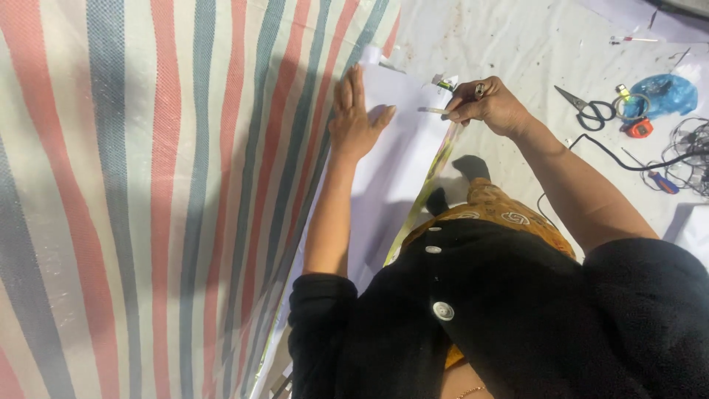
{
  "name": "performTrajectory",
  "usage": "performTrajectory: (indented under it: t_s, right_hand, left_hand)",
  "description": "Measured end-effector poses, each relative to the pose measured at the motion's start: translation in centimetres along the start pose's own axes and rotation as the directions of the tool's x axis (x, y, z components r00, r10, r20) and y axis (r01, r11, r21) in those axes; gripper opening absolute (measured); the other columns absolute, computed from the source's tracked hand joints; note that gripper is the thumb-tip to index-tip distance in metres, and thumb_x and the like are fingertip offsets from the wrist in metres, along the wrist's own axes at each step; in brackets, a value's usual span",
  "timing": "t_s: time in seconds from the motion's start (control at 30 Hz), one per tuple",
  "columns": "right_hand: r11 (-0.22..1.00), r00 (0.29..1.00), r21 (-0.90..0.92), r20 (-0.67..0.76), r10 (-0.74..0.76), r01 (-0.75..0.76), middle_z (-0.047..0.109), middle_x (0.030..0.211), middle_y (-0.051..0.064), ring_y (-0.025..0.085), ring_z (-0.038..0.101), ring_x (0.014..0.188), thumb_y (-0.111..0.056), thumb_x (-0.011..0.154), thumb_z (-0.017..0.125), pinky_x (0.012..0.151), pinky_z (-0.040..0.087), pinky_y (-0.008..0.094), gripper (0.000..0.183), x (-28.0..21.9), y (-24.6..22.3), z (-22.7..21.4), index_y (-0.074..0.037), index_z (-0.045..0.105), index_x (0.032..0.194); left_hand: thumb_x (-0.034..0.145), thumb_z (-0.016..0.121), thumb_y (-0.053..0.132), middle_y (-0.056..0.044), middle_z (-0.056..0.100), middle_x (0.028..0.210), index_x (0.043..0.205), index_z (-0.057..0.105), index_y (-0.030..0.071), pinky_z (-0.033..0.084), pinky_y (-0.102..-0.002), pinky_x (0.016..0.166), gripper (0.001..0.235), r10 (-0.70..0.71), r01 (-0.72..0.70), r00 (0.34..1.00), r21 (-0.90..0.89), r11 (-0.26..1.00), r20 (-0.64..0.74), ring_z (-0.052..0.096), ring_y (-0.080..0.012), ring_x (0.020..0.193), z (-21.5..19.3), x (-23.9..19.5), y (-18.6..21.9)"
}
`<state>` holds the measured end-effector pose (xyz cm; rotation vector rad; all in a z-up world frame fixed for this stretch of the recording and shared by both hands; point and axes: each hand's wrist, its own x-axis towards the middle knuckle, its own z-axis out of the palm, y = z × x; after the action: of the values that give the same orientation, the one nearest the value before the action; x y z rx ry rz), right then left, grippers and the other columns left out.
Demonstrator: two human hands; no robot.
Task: Measuring, marking, and cutting a large paper banner to size on a flat surface
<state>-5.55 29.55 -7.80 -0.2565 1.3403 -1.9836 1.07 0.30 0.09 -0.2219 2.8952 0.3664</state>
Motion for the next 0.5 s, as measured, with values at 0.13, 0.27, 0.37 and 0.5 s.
performTrajectory:
  t_s: [0.13,0.27,0.37,0.5]
  right_hand:
    - [0.999,0.998,-0.022,-0.031,0.048,-0.049,0.072,0.077,0.007,0.013,0.059,0.06,0.005,0.079,0.079,0.056,0.048,0.02,0.015,-0.6,-1.0,0.5,-0.003,0.077,0.092]
    - [0.999,0.999,-0.009,-0.008,0.043,-0.043,0.071,0.083,0.005,0.012,0.059,0.065,0.005,0.081,0.077,0.056,0.047,0.02,0.015,-0.9,-0.6,0.3,-0.004,0.077,0.093]
    - [1.0,1.0,0.014,-0.007,0.016,-0.016,0.072,0.08,0.007,0.014,0.062,0.063,0.005,0.079,0.079,0.056,0.049,0.02,0.015,-1.0,-0.7,0.5,-0.004,0.076,0.091]
    - [1.0,0.999,0.011,-0.036,0.024,-0.023,0.072,0.08,0.008,0.015,0.065,0.063,0.004,0.079,0.08,0.057,0.052,0.02,0.016,-1.0,-0.7,0.7,-0.002,0.075,0.092]
  left_hand:
    - [0.102,0.047,0.053,-0.018,0.017,0.172,0.164,0.0,0.02,0.03,-0.057,0.123,0.085,0.022,-0.054,0.998,-0.536,0.843,-0.067,0.022,-0.0409,0.159,-1.1,0.4,-1.3]
    - [0.104,0.038,0.043,-0.012,0.069,0.13,0.136,0.059,0.012,0.051,-0.04,0.093,0.048,-0.151,0.052,0.98,-0.56,0.827,-0.131,0.066,-0.0279,0.116,-0.4,1.6,-3.1]
    - [0.1,0.045,0.032,-0.002,0.07,0.087,0.108,0.073,0.014,0.046,-0.033,0.068,0.034,-0.178,0.047,0.967,-0.556,0.83,-0.183,0.063,-0.0164,0.079,-1.7,1.9,-1.3]
    - [0.1,0.051,0.025,0.007,0.062,0.071,0.111,0.078,0.015,0.037,-0.025,0.06,0.031,-0.172,0.053,0.974,-0.59,0.806,-0.147,0.05,-0.0083,0.064,-1.4,2.3,-2.0]
